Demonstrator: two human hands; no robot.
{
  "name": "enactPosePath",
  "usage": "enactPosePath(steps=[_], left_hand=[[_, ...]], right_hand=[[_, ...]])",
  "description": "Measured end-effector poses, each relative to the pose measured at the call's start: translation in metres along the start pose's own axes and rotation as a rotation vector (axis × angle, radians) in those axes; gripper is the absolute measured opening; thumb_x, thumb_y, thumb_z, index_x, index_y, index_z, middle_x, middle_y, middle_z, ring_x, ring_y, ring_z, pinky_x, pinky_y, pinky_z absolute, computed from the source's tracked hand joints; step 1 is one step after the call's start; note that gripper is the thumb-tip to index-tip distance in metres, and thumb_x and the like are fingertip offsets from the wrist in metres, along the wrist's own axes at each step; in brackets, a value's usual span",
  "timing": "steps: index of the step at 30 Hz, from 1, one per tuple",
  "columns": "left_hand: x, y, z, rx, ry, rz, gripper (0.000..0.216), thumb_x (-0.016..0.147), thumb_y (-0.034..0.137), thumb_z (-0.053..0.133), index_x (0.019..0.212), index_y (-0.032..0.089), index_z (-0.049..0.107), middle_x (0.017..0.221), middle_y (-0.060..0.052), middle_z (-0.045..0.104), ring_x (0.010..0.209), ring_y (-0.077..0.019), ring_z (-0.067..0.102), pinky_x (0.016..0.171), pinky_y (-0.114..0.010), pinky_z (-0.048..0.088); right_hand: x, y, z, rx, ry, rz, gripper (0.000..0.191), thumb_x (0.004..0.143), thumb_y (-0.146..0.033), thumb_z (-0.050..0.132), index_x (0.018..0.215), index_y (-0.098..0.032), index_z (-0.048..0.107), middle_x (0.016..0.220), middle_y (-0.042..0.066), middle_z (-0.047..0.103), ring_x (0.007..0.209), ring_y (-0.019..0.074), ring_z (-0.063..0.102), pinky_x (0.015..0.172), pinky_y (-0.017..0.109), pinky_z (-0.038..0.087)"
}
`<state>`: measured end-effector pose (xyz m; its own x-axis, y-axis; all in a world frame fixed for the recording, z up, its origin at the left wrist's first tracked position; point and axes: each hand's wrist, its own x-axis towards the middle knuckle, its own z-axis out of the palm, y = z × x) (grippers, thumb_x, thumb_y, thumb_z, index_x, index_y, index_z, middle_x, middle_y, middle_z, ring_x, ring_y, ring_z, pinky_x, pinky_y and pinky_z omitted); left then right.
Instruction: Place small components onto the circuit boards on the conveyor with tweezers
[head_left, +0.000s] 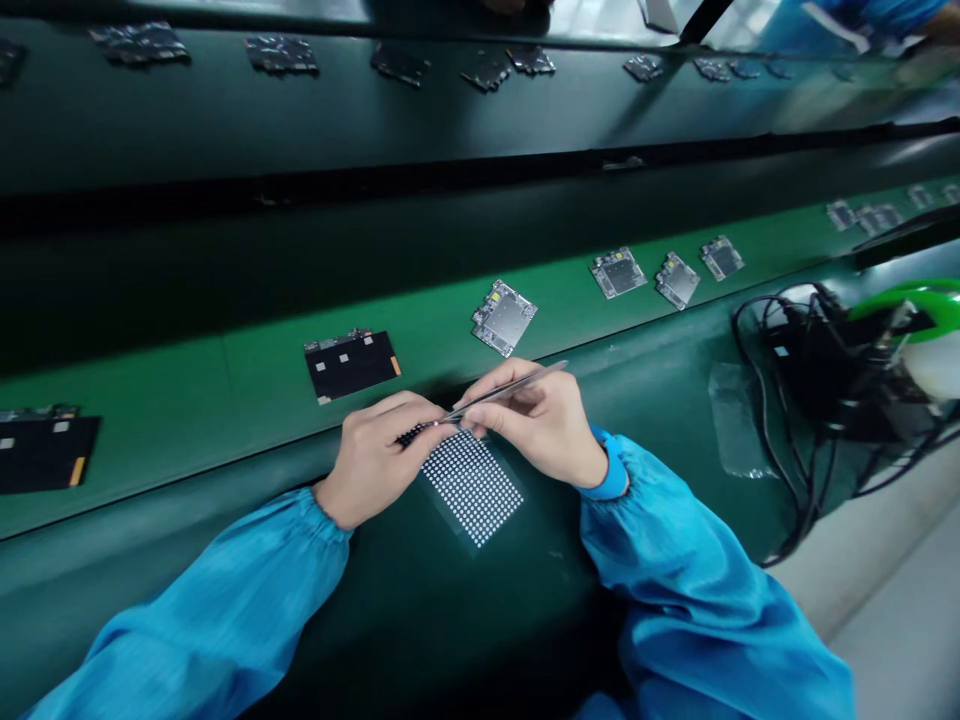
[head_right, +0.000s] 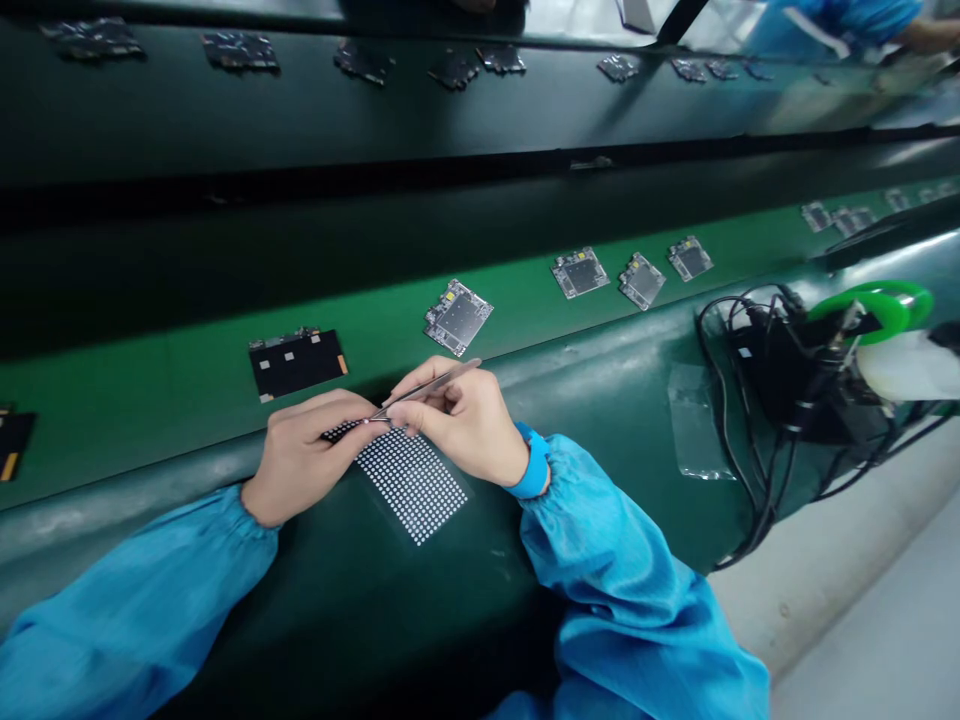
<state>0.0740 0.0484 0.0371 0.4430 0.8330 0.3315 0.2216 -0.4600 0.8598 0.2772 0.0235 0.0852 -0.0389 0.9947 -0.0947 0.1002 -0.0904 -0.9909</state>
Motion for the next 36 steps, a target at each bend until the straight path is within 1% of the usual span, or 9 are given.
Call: enactPosePath(steps=[8, 14, 22, 25, 27, 29, 32, 34, 36], left_hand=[[-0.001, 0.001, -0.001, -0.006, -0.007, -0.013, 0.004, 0.092, 0.022, 0.075, 0.09, 0.018, 0.076, 0.085, -0.002, 0.075, 0.076, -0.0125, 0.071, 0.071, -0.024, 0.056], [0.0, 0.001, 0.0, 0.008, -0.007, -0.003, 0.004, 0.092, 0.021, 0.075, 0.09, 0.018, 0.075, 0.085, -0.001, 0.075, 0.075, -0.0117, 0.07, 0.07, -0.023, 0.055], [-0.001, 0.001, 0.0, 0.008, -0.009, -0.016, 0.004, 0.092, 0.021, 0.075, 0.09, 0.018, 0.075, 0.086, -0.001, 0.075, 0.077, -0.0118, 0.071, 0.071, -0.023, 0.056], [-0.001, 0.001, 0.0, -0.001, -0.015, -0.012, 0.003, 0.091, 0.021, 0.075, 0.091, 0.018, 0.075, 0.087, -0.001, 0.076, 0.078, -0.0118, 0.071, 0.072, -0.024, 0.057], [-0.001, 0.003, -0.001, -0.004, -0.019, -0.017, 0.002, 0.091, 0.021, 0.075, 0.092, 0.019, 0.076, 0.088, -0.001, 0.076, 0.08, -0.0125, 0.072, 0.075, -0.025, 0.057], [-0.001, 0.005, -0.002, 0.006, -0.021, -0.028, 0.003, 0.092, 0.021, 0.074, 0.092, 0.02, 0.077, 0.089, -0.001, 0.077, 0.081, -0.0136, 0.072, 0.077, -0.026, 0.058], [-0.002, 0.006, -0.004, 0.036, -0.02, -0.035, 0.003, 0.092, 0.021, 0.074, 0.091, 0.02, 0.077, 0.09, -0.001, 0.077, 0.082, -0.0147, 0.073, 0.078, -0.028, 0.059], [-0.003, 0.005, -0.004, 0.045, -0.022, -0.031, 0.003, 0.092, 0.021, 0.074, 0.09, 0.021, 0.077, 0.091, -0.001, 0.078, 0.082, -0.0148, 0.073, 0.079, -0.028, 0.059], [-0.004, 0.004, -0.004, 0.049, -0.025, -0.029, 0.003, 0.092, 0.021, 0.074, 0.091, 0.021, 0.077, 0.091, -0.001, 0.078, 0.083, -0.0145, 0.073, 0.08, -0.027, 0.059]], right_hand=[[0.0, -0.001, 0.001, 0.075, 0.013, 0.031, 0.021, 0.079, -0.032, 0.088, 0.081, -0.014, 0.077, 0.076, 0.005, 0.074, 0.06, 0.0157, 0.072, 0.057, 0.028, 0.063], [0.001, 0.001, -0.001, 0.054, 0.005, 0.047, 0.024, 0.077, -0.034, 0.089, 0.082, -0.015, 0.076, 0.081, 0.006, 0.075, 0.061, 0.016, 0.072, 0.054, 0.027, 0.062], [-0.002, -0.003, 0.003, 0.066, 0.011, 0.041, 0.023, 0.079, -0.034, 0.088, 0.083, -0.014, 0.076, 0.073, 0.004, 0.074, 0.062, 0.0171, 0.074, 0.058, 0.028, 0.063], [-0.002, -0.006, 0.0, 0.094, 0.004, 0.041, 0.024, 0.08, -0.035, 0.087, 0.085, -0.015, 0.075, 0.072, 0.004, 0.075, 0.062, 0.0171, 0.074, 0.059, 0.028, 0.064], [0.004, -0.003, -0.011, 0.095, 0.048, 0.017, 0.026, 0.081, -0.036, 0.087, 0.086, -0.015, 0.073, 0.07, 0.004, 0.076, 0.06, 0.0167, 0.073, 0.059, 0.029, 0.064], [0.018, 0.006, -0.029, 0.076, 0.163, -0.029, 0.028, 0.08, -0.037, 0.087, 0.085, -0.015, 0.071, 0.069, 0.004, 0.075, 0.057, 0.0162, 0.071, 0.058, 0.03, 0.064], [0.044, 0.029, -0.065, 0.049, 0.345, -0.078, 0.032, 0.075, -0.039, 0.09, 0.083, -0.016, 0.068, 0.064, 0.002, 0.072, 0.056, 0.016, 0.07, 0.055, 0.028, 0.063], [0.06, 0.044, -0.085, 0.047, 0.392, -0.07, 0.036, 0.071, -0.039, 0.091, 0.082, -0.016, 0.066, 0.064, 0.002, 0.072, 0.057, 0.0163, 0.07, 0.054, 0.027, 0.062], [0.072, 0.055, -0.097, 0.049, 0.389, -0.043, 0.038, 0.069, -0.04, 0.092, 0.081, -0.016, 0.065, 0.064, 0.003, 0.072, 0.056, 0.0163, 0.07, 0.052, 0.027, 0.062]])
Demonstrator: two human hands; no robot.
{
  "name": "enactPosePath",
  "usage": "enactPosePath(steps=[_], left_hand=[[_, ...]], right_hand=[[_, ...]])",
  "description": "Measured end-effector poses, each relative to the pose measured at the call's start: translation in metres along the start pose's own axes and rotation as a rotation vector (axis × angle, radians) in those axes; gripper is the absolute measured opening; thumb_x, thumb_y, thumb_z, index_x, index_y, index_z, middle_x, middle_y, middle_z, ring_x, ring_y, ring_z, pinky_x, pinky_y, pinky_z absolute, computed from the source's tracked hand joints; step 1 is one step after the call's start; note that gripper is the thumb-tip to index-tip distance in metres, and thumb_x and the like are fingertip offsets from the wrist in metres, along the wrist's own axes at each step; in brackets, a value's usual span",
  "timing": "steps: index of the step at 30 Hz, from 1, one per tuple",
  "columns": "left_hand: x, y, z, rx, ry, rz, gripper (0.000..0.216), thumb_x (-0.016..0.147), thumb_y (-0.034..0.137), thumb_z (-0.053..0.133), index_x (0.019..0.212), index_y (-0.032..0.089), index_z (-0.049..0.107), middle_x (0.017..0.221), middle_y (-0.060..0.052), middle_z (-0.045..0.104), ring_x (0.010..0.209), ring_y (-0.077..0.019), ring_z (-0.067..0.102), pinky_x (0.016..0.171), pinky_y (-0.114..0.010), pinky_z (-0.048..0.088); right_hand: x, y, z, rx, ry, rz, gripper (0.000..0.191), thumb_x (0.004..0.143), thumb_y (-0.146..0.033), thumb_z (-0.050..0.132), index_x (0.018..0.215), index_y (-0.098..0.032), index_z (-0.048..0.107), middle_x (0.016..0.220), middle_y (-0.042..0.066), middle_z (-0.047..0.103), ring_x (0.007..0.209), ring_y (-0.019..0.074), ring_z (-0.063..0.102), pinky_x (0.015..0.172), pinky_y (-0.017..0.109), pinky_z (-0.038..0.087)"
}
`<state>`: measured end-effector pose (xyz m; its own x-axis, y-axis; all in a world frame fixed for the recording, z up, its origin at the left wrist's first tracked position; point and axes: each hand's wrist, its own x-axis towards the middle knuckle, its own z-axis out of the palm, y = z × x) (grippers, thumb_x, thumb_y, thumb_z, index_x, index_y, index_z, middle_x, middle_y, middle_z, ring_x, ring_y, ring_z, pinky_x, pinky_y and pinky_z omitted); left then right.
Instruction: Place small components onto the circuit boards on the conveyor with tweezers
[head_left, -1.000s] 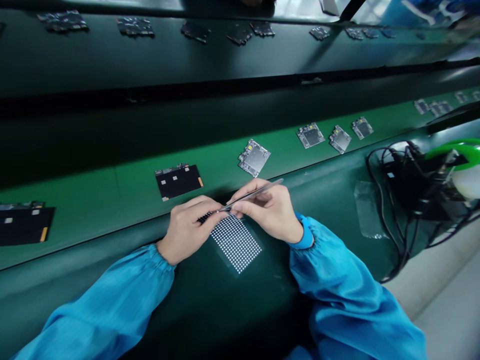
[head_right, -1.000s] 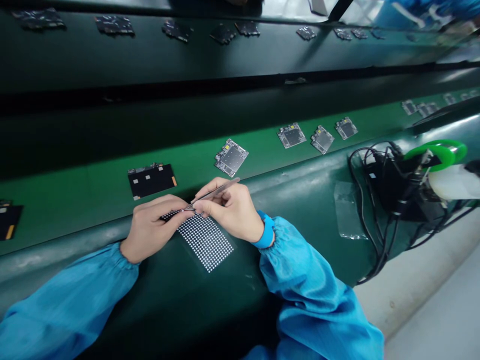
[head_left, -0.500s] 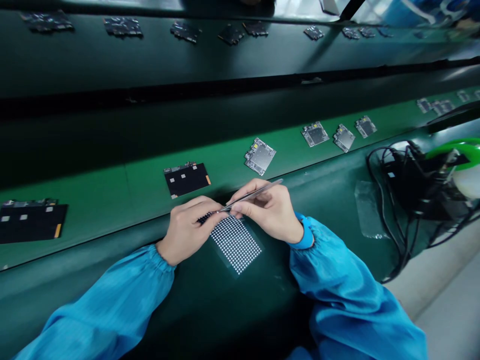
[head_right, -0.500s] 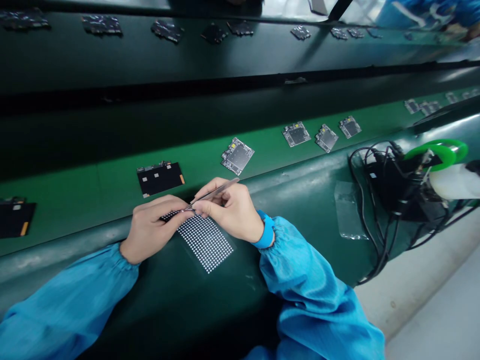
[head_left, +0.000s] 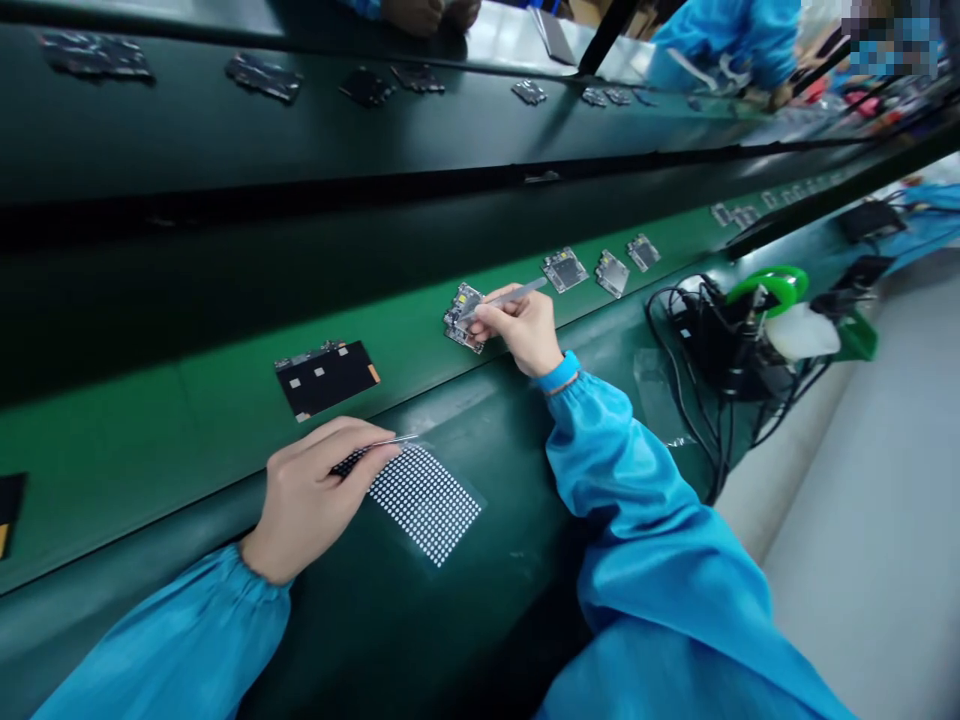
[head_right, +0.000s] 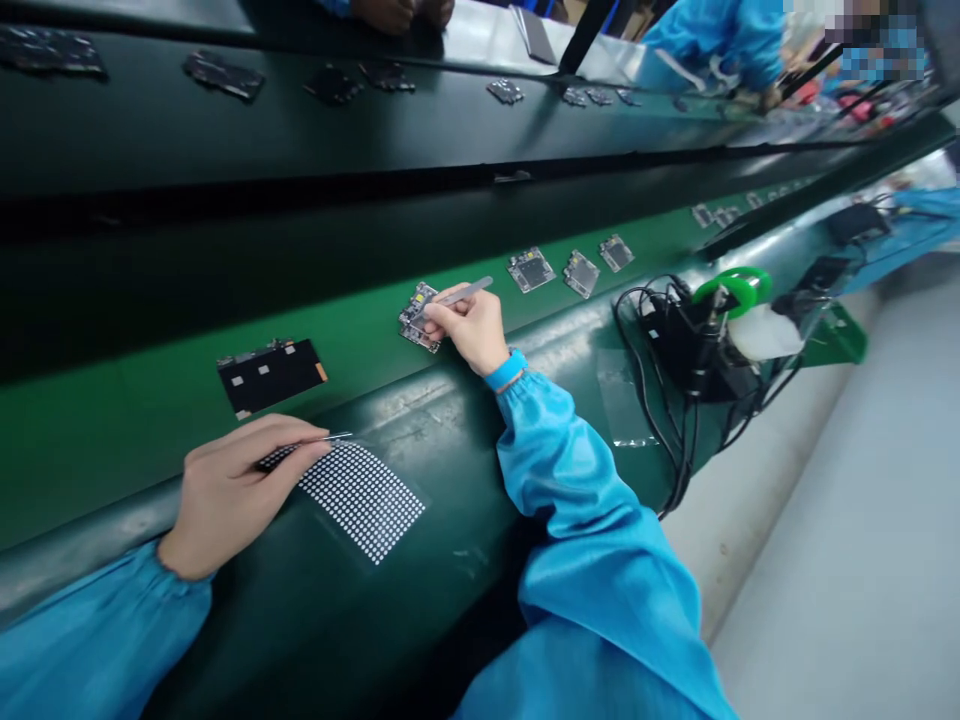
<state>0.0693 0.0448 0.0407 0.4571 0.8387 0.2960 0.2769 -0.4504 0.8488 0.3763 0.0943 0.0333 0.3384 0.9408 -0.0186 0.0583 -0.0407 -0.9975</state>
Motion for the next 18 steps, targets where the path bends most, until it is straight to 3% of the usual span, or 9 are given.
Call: enactPosePath(steps=[18], left_hand=[[-0.003, -0.003, -0.001, 0.006, -0.006, 0.024, 0.003, 0.092, 0.022, 0.074, 0.092, 0.023, 0.077, 0.091, 0.0, 0.077, 0.082, -0.0154, 0.073, 0.077, -0.029, 0.06]], right_hand=[[0.013, 0.012, -0.013, -0.099, -0.014, 0.042, 0.036, 0.071, -0.039, 0.087, 0.081, -0.017, 0.061, 0.063, 0.001, 0.069, 0.052, 0.0135, 0.065, 0.052, 0.027, 0.06]])
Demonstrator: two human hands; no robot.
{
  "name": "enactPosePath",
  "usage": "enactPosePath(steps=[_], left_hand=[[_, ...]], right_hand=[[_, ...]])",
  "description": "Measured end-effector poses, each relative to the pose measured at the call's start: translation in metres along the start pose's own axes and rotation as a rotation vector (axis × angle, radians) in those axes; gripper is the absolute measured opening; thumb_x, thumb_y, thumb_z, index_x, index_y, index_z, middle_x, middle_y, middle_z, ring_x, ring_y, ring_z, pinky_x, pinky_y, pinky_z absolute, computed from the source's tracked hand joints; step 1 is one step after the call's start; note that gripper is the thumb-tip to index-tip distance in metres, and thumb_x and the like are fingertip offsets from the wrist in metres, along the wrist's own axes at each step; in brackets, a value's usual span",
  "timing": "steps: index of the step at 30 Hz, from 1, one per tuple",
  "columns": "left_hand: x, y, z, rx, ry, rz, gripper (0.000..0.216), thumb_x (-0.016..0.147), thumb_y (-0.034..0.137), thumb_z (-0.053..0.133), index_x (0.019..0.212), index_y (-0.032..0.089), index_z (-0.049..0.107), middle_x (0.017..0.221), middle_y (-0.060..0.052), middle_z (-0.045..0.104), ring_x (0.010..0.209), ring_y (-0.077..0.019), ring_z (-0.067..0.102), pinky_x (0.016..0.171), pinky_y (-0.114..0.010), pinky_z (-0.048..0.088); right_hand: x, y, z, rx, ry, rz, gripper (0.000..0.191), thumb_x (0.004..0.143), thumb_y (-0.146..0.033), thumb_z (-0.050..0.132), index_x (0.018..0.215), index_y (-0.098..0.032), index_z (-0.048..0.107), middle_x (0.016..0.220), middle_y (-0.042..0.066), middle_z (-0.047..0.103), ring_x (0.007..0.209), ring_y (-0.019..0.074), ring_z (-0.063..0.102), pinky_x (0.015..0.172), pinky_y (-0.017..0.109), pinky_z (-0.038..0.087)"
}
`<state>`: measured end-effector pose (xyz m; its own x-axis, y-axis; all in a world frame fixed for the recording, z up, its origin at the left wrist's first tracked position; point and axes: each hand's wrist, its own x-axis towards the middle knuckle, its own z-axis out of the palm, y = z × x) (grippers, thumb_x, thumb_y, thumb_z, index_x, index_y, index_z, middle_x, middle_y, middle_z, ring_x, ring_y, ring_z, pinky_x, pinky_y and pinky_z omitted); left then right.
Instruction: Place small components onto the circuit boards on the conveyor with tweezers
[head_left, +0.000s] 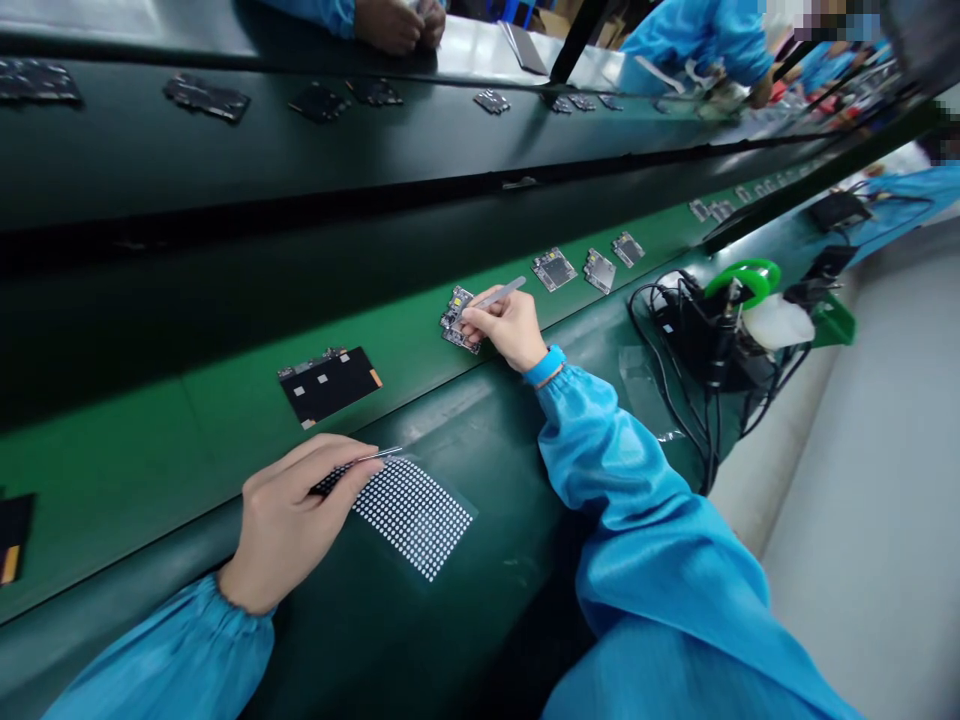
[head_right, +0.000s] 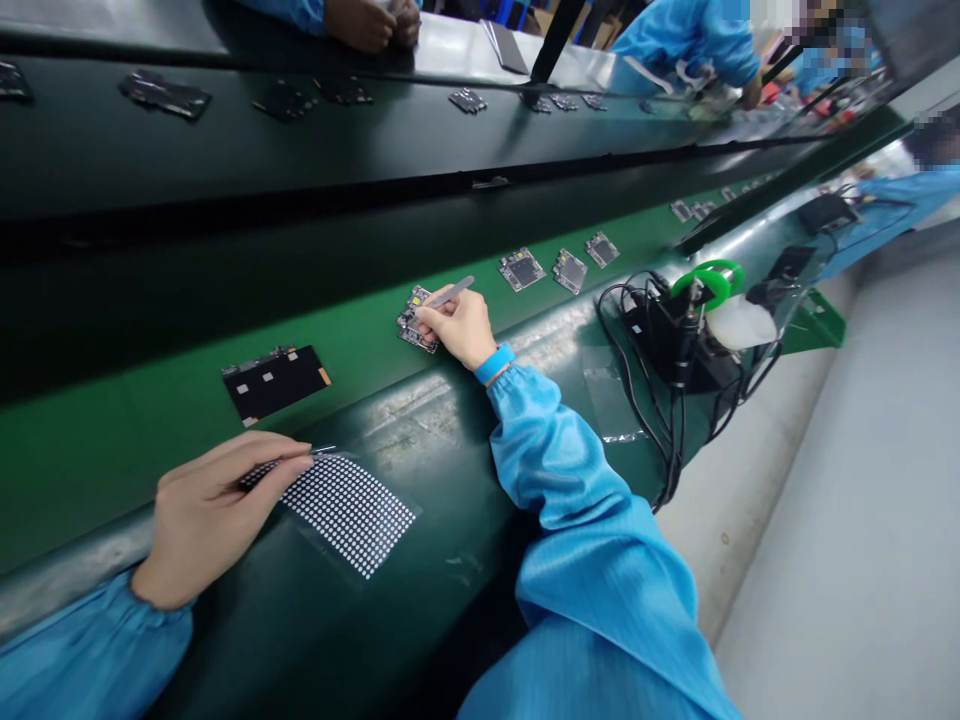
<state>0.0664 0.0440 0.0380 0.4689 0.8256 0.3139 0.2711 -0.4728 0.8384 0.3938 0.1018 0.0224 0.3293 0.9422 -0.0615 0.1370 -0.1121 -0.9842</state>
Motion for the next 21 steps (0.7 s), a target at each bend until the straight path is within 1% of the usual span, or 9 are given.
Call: enactPosePath(steps=[5, 9, 14, 17, 18, 20, 21], left_hand=[[0.0, 0.0, 0.0, -0.001, -0.002, 0.002, 0.004, 0.093, 0.021, 0.073, 0.094, 0.023, 0.076, 0.093, 0.0, 0.077, 0.083, -0.015, 0.073, 0.078, -0.028, 0.06], [0.0, 0.0, 0.0, 0.003, 0.003, 0.002, 0.003, 0.092, 0.021, 0.074, 0.093, 0.023, 0.075, 0.092, 0.0, 0.077, 0.082, -0.0147, 0.073, 0.077, -0.027, 0.059], [-0.002, -0.002, -0.001, -0.003, -0.003, -0.001, 0.003, 0.092, 0.023, 0.073, 0.092, 0.023, 0.076, 0.092, 0.0, 0.077, 0.081, -0.0153, 0.073, 0.076, -0.028, 0.06], [-0.001, -0.001, 0.0, -0.003, 0.009, -0.011, 0.003, 0.092, 0.023, 0.073, 0.092, 0.023, 0.076, 0.091, 0.0, 0.077, 0.08, -0.0151, 0.073, 0.076, -0.028, 0.06], [0.0, -0.001, 0.001, -0.007, 0.011, -0.016, 0.004, 0.092, 0.022, 0.073, 0.091, 0.023, 0.076, 0.091, -0.001, 0.077, 0.08, -0.0152, 0.073, 0.076, -0.028, 0.06], [0.003, 0.002, 0.003, -0.026, 0.017, -0.021, 0.005, 0.092, 0.023, 0.073, 0.09, 0.022, 0.077, 0.089, -0.001, 0.077, 0.08, -0.0154, 0.073, 0.076, -0.028, 0.06], [0.004, 0.003, 0.004, -0.039, 0.019, -0.018, 0.005, 0.092, 0.023, 0.073, 0.09, 0.022, 0.077, 0.088, -0.002, 0.077, 0.08, -0.0156, 0.073, 0.076, -0.028, 0.06]], right_hand=[[-0.003, 0.0, -0.006, -0.041, 0.011, -0.037, 0.035, 0.072, -0.04, 0.086, 0.085, -0.018, 0.062, 0.066, 0.001, 0.07, 0.054, 0.0156, 0.068, 0.054, 0.029, 0.061], [-0.005, 0.0, -0.009, -0.006, 0.038, -0.059, 0.037, 0.07, -0.041, 0.087, 0.085, -0.018, 0.062, 0.067, 0.001, 0.07, 0.06, 0.019, 0.071, 0.056, 0.032, 0.062], [-0.004, 0.004, -0.015, -0.055, 0.048, -0.061, 0.032, 0.071, -0.039, 0.086, 0.082, -0.019, 0.063, 0.065, 0.001, 0.07, 0.057, 0.0168, 0.069, 0.059, 0.031, 0.061], [-0.01, -0.005, -0.019, -0.061, 0.077, -0.106, 0.036, 0.072, -0.044, 0.087, 0.083, -0.019, 0.063, 0.067, 0.001, 0.07, 0.057, 0.0177, 0.068, 0.059, 0.032, 0.06], [-0.014, -0.011, -0.017, -0.056, 0.109, -0.148, 0.037, 0.073, -0.047, 0.086, 0.086, -0.02, 0.064, 0.07, 0.002, 0.071, 0.059, 0.0181, 0.069, 0.061, 0.033, 0.061], [-0.023, -0.022, -0.009, -0.065, 0.147, -0.253, 0.036, 0.084, -0.052, 0.078, 0.098, -0.021, 0.066, 0.078, 0.002, 0.073, 0.066, 0.0185, 0.071, 0.067, 0.034, 0.061], [-0.027, -0.027, -0.001, -0.1, 0.11, -0.305, 0.033, 0.091, -0.052, 0.071, 0.105, -0.023, 0.067, 0.083, 0.003, 0.074, 0.071, 0.0189, 0.072, 0.073, 0.035, 0.061]])
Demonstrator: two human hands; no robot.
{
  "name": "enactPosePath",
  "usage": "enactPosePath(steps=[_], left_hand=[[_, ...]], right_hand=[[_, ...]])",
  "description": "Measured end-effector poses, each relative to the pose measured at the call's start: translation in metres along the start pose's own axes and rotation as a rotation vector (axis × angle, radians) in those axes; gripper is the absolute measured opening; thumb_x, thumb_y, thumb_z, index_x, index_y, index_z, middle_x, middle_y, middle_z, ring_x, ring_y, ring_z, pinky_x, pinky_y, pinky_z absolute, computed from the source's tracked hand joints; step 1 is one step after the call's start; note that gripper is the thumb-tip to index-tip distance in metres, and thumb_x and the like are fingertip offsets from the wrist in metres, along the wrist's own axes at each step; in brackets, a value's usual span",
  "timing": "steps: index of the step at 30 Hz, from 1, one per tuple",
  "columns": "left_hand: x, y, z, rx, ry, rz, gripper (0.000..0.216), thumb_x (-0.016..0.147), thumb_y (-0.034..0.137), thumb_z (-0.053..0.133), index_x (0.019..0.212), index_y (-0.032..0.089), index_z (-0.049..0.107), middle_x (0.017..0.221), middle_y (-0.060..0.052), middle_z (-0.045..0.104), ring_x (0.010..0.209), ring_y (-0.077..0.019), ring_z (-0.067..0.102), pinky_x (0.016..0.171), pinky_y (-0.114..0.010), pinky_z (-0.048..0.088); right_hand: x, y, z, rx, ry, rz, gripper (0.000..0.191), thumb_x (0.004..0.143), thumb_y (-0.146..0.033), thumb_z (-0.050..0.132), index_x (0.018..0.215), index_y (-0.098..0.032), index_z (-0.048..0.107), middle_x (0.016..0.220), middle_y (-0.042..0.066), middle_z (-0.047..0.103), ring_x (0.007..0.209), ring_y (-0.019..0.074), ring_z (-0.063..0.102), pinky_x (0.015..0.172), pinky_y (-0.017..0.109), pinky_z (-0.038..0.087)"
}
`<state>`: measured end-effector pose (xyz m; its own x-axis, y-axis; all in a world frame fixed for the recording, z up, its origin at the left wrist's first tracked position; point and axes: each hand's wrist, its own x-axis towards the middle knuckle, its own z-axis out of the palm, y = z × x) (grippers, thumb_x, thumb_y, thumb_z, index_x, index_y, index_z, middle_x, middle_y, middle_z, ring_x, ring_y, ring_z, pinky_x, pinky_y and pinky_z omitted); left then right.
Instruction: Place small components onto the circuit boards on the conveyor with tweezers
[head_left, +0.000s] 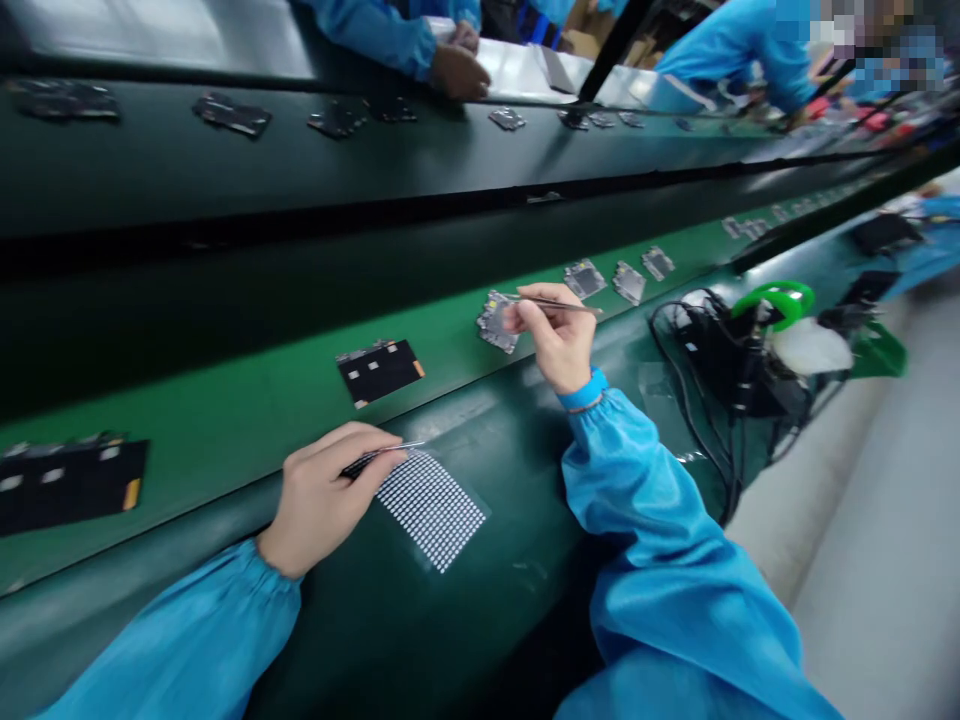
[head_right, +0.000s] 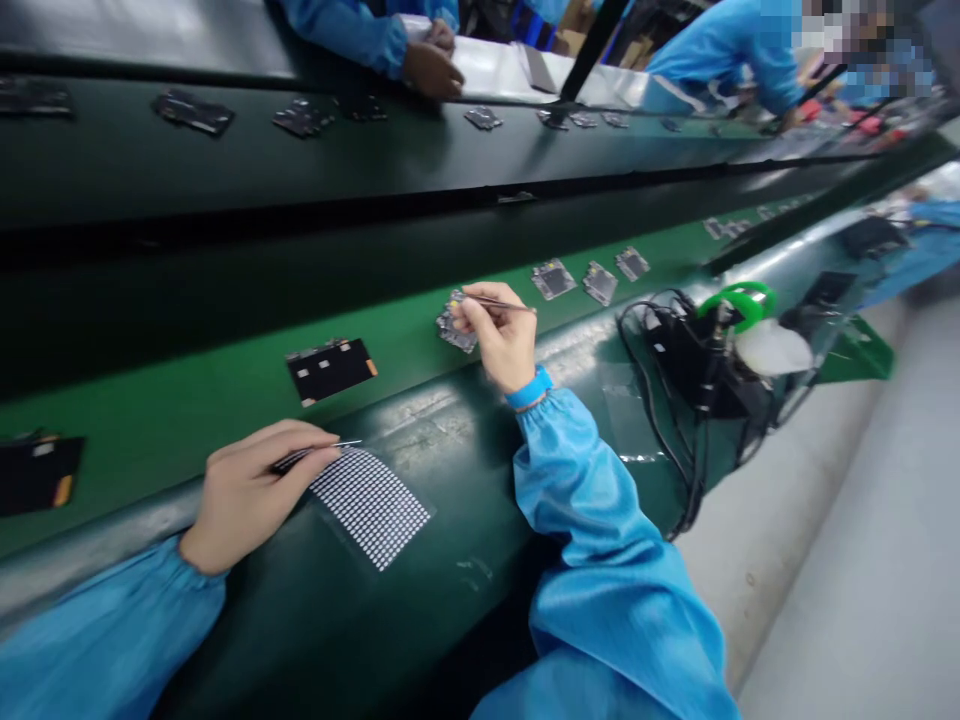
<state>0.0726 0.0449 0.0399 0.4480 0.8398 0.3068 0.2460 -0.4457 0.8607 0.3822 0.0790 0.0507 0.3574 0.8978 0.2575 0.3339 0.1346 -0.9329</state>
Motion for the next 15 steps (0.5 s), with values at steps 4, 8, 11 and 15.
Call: enactPosePath(steps=[4, 8, 11, 15], left_hand=[[-0.002, 0.006, -0.007, -0.029, 0.017, 0.02, 0.006, 0.092, 0.023, 0.073, 0.092, 0.021, 0.078, 0.088, -0.003, 0.078, 0.079, -0.0154, 0.073, 0.075, -0.027, 0.061], [-0.025, 0.014, -0.033, -0.001, 0.077, -0.003, 0.006, 0.091, 0.02, 0.075, 0.095, 0.021, 0.078, 0.091, -0.004, 0.078, 0.081, -0.0151, 0.074, 0.076, -0.027, 0.061], [-0.051, 0.019, -0.058, 0.019, 0.151, -0.048, 0.006, 0.089, 0.02, 0.076, 0.094, 0.021, 0.079, 0.09, -0.004, 0.078, 0.081, -0.0152, 0.074, 0.075, -0.027, 0.061], [-0.086, 0.021, -0.088, 0.067, 0.253, -0.127, 0.004, 0.089, 0.021, 0.076, 0.091, 0.021, 0.079, 0.088, -0.005, 0.079, 0.08, -0.0158, 0.074, 0.074, -0.027, 0.062]], right_hand=[[-0.006, -0.004, 0.041, -0.264, -0.479, -0.245, 0.023, 0.091, -0.036, 0.073, 0.109, -0.024, 0.067, 0.119, 0.01, 0.075, 0.114, 0.0283, 0.069, 0.105, 0.049, 0.052], [-0.003, 0.007, 0.062, -0.438, -0.667, -0.38, 0.034, 0.075, -0.026, 0.085, 0.101, -0.021, 0.063, 0.132, 0.016, 0.069, 0.128, 0.0355, 0.061, 0.11, 0.057, 0.046], [0.005, -0.009, 0.057, -0.432, -0.599, -0.457, 0.031, 0.081, -0.032, 0.08, 0.104, -0.021, 0.062, 0.123, 0.016, 0.071, 0.116, 0.0336, 0.066, 0.102, 0.054, 0.051], [0.012, -0.063, 0.082, -0.495, -0.575, -0.64, 0.042, 0.077, -0.034, 0.082, 0.112, -0.023, 0.061, 0.123, 0.015, 0.068, 0.116, 0.0373, 0.062, 0.102, 0.055, 0.048]])
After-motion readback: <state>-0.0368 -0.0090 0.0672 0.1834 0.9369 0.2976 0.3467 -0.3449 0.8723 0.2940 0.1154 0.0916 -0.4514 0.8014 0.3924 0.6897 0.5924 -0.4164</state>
